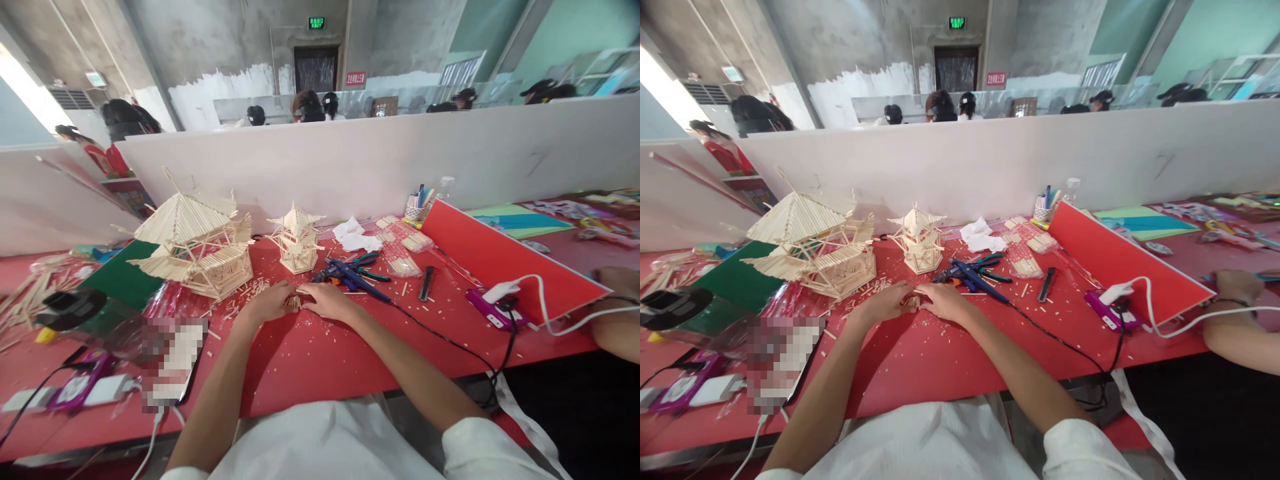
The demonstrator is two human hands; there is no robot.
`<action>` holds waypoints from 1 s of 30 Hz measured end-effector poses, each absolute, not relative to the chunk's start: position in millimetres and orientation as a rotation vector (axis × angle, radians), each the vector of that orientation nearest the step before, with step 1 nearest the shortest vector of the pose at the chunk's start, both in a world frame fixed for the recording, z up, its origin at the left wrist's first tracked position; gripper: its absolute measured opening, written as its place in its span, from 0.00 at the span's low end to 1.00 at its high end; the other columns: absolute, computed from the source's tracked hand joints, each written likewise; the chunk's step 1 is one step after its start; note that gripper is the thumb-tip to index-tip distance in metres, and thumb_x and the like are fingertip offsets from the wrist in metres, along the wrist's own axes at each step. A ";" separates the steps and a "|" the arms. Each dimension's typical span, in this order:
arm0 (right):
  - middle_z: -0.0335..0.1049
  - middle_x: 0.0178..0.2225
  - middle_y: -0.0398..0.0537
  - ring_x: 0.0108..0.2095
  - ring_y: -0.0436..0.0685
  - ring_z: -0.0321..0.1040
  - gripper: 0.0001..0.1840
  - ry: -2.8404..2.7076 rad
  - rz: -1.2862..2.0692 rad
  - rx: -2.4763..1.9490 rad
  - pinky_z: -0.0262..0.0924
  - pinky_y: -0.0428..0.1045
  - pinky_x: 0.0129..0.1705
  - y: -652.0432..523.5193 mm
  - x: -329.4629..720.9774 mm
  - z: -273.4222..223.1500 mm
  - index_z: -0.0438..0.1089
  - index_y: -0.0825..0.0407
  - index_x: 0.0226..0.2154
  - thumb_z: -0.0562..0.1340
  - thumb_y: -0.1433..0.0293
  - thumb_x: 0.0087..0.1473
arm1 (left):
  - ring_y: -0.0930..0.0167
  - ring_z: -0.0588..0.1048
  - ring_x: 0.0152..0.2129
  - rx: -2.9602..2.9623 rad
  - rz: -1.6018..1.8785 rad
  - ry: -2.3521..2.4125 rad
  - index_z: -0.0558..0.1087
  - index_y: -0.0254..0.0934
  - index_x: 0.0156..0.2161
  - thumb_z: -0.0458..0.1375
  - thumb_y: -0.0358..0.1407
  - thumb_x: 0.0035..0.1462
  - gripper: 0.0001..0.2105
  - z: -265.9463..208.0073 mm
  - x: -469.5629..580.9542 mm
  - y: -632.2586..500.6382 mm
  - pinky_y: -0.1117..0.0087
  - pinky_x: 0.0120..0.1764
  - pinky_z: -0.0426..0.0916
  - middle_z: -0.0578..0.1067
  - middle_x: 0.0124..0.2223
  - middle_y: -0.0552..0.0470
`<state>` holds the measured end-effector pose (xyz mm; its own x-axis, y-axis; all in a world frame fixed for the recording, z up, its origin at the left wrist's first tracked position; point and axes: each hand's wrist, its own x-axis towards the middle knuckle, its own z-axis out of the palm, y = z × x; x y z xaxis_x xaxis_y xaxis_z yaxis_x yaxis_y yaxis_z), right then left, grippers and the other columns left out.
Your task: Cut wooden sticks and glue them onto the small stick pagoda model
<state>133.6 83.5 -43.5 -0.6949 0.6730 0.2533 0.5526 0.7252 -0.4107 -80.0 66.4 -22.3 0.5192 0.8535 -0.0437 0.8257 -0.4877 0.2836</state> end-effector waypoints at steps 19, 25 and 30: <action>0.76 0.50 0.52 0.50 0.63 0.73 0.24 -2.529 0.435 -0.928 0.62 0.51 0.48 79.3 128.0 -44.8 0.70 0.47 0.54 0.68 0.66 0.55 | 0.64 0.74 0.37 2.442 0.168 1.422 0.73 0.35 0.39 0.61 0.32 0.53 0.07 -21.0 -82.8 68.2 0.68 0.40 0.66 0.76 0.39 0.46; 0.77 0.50 0.53 0.49 0.64 0.74 0.25 -2.540 0.431 -0.932 0.63 0.52 0.47 78.0 127.1 -42.4 0.69 0.46 0.56 0.67 0.66 0.57 | 0.63 0.74 0.36 2.495 0.178 1.432 0.72 0.34 0.41 0.57 0.35 0.59 0.07 -23.0 -79.6 66.7 0.66 0.39 0.67 0.75 0.40 0.44; 0.77 0.50 0.52 0.50 0.64 0.74 0.26 -2.539 0.433 -0.953 0.63 0.52 0.49 77.6 127.0 -41.9 0.68 0.45 0.58 0.67 0.66 0.56 | 0.63 0.75 0.37 2.535 0.224 1.425 0.72 0.34 0.40 0.52 0.31 0.61 0.07 -28.1 -78.9 70.0 0.66 0.40 0.66 0.75 0.40 0.43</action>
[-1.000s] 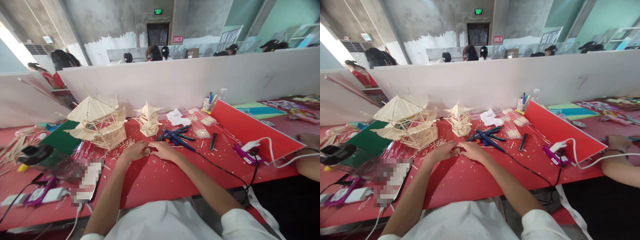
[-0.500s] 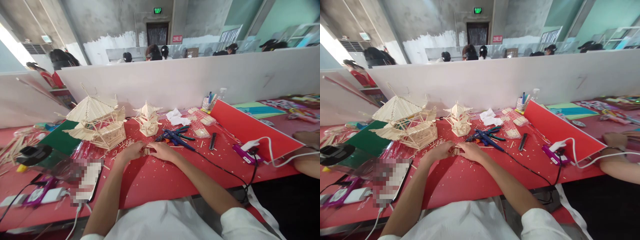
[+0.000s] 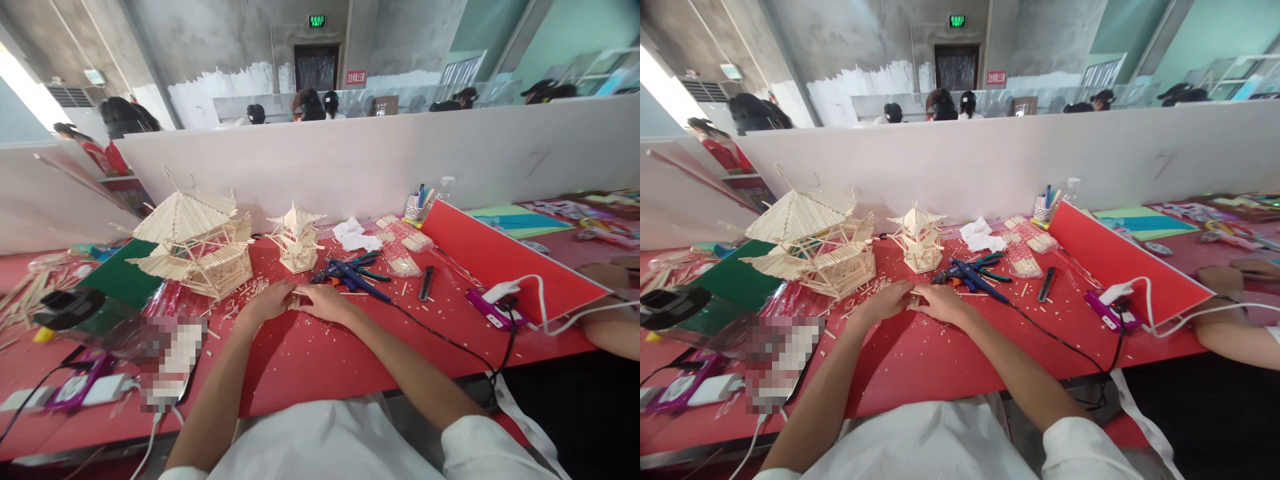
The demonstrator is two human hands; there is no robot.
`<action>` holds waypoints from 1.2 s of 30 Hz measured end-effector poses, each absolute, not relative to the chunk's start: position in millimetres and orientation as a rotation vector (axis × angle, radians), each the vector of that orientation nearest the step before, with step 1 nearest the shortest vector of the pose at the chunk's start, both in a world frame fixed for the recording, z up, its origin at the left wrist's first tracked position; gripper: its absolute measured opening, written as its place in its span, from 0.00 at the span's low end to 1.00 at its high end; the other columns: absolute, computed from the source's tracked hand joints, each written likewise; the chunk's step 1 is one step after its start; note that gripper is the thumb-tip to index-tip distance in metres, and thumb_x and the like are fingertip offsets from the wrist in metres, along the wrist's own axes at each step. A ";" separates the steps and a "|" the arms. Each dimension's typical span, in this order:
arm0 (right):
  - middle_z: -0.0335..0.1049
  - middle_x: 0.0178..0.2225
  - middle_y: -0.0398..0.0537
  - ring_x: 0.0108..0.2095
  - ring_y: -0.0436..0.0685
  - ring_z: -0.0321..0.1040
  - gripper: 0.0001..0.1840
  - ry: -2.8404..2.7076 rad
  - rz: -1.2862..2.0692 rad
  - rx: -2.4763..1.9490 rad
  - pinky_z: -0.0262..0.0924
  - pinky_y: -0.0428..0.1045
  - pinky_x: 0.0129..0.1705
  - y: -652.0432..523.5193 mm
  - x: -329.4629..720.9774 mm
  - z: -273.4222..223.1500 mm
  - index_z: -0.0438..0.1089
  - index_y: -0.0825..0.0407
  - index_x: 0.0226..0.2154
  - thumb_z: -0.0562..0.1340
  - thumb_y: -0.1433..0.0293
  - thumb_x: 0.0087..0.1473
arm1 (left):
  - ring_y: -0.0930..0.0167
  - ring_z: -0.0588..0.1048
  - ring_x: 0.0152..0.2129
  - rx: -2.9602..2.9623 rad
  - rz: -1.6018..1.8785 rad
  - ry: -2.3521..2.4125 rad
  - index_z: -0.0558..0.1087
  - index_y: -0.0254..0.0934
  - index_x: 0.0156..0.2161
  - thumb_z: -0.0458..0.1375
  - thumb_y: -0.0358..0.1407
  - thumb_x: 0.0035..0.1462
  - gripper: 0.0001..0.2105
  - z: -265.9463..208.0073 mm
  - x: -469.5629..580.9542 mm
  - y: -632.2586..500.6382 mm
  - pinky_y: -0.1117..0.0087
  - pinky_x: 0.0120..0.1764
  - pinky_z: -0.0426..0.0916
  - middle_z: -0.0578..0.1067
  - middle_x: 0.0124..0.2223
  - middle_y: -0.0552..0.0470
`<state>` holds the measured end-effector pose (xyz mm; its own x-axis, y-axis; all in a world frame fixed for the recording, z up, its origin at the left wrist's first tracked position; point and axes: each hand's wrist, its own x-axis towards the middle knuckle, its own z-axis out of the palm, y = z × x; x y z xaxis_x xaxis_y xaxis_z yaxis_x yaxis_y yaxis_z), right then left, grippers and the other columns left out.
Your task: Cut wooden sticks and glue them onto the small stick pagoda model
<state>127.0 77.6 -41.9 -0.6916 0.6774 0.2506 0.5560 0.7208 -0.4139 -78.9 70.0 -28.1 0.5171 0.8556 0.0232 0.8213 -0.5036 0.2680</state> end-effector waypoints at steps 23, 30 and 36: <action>0.76 0.50 0.53 0.50 0.63 0.74 0.23 -2.538 0.447 -0.934 0.63 0.51 0.48 77.7 127.6 -44.1 0.70 0.48 0.54 0.67 0.67 0.56 | 0.65 0.74 0.37 2.376 0.215 1.278 0.75 0.37 0.42 0.60 0.28 0.47 0.15 -24.4 -99.4 71.2 0.69 0.42 0.68 0.76 0.41 0.48; 0.77 0.50 0.52 0.50 0.63 0.74 0.23 -2.545 0.428 -0.932 0.63 0.52 0.48 78.3 127.1 -45.2 0.69 0.47 0.55 0.67 0.68 0.56 | 0.67 0.74 0.35 2.386 0.211 1.308 0.75 0.35 0.39 0.59 0.27 0.48 0.11 -29.5 -93.6 74.7 0.70 0.40 0.66 0.77 0.38 0.49; 0.76 0.51 0.52 0.50 0.63 0.74 0.24 -2.541 0.440 -0.925 0.63 0.52 0.49 77.9 127.3 -44.7 0.69 0.47 0.55 0.67 0.67 0.56 | 0.67 0.74 0.35 2.410 0.250 1.306 0.72 0.35 0.39 0.59 0.27 0.50 0.09 -23.1 -89.2 69.6 0.70 0.38 0.66 0.76 0.39 0.48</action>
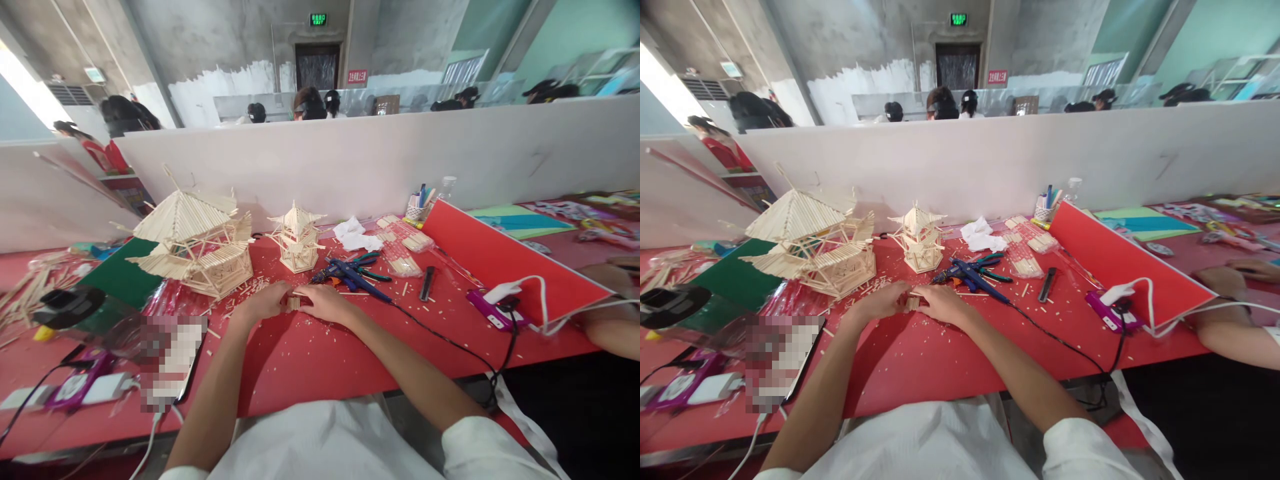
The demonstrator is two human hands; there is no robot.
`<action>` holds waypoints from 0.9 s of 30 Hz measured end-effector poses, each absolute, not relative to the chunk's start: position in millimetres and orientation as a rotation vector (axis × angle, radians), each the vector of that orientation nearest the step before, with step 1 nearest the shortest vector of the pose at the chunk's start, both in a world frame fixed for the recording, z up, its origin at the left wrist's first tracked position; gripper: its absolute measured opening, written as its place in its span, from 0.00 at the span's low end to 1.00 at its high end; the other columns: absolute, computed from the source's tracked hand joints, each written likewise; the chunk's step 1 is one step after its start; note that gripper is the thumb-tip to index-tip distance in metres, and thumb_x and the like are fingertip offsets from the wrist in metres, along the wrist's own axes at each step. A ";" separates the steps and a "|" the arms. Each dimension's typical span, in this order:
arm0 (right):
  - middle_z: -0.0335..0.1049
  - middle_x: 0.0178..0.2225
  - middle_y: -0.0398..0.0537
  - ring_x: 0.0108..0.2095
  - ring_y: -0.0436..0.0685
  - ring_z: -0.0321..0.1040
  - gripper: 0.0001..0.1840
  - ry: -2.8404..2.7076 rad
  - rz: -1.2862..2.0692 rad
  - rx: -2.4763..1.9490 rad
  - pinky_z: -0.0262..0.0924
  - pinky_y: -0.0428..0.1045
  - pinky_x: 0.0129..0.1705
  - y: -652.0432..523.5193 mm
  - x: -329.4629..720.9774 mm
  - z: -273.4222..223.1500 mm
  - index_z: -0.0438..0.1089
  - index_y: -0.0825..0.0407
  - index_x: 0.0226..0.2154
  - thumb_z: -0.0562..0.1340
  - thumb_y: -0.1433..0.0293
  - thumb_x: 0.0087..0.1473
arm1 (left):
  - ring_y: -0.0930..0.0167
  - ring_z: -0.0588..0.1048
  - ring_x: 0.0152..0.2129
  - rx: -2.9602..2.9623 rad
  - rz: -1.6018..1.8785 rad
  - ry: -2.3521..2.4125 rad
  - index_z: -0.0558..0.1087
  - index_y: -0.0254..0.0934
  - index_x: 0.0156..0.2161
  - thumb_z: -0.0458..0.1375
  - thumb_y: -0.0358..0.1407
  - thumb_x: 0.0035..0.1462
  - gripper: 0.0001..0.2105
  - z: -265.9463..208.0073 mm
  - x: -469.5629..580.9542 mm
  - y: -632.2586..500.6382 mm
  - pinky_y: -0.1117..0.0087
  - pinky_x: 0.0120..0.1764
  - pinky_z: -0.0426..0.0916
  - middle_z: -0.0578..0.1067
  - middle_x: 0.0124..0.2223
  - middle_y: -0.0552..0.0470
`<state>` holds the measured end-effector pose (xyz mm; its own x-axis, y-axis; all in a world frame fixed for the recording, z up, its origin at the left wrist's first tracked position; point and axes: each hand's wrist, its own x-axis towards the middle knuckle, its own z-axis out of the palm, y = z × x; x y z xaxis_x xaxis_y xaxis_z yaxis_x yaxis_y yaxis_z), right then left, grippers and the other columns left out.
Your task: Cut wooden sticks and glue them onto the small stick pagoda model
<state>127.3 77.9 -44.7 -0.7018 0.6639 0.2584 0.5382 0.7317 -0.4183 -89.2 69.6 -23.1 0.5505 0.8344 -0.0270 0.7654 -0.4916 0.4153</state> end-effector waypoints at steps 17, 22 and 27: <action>0.77 0.49 0.51 0.49 0.63 0.74 0.23 -2.532 0.427 -0.930 0.63 0.51 0.47 74.8 127.6 -39.7 0.70 0.46 0.54 0.68 0.67 0.55 | 0.62 0.75 0.37 2.451 0.191 1.386 0.73 0.34 0.41 0.60 0.31 0.53 0.09 -21.9 -83.0 66.9 0.66 0.40 0.67 0.75 0.41 0.44; 0.77 0.49 0.52 0.48 0.63 0.74 0.22 -2.536 0.399 -0.921 0.63 0.51 0.46 75.0 126.8 -41.4 0.70 0.48 0.53 0.67 0.67 0.56 | 0.62 0.74 0.39 2.414 0.235 1.315 0.72 0.35 0.42 0.62 0.31 0.51 0.12 -21.5 -87.5 68.2 0.66 0.42 0.67 0.76 0.43 0.44; 0.77 0.49 0.53 0.49 0.63 0.74 0.20 -2.538 0.424 -0.909 0.63 0.51 0.46 75.9 126.3 -43.1 0.71 0.49 0.52 0.67 0.67 0.56 | 0.66 0.74 0.34 2.352 0.250 1.252 0.72 0.36 0.40 0.57 0.26 0.49 0.11 -20.0 -91.7 69.6 0.69 0.38 0.66 0.76 0.39 0.48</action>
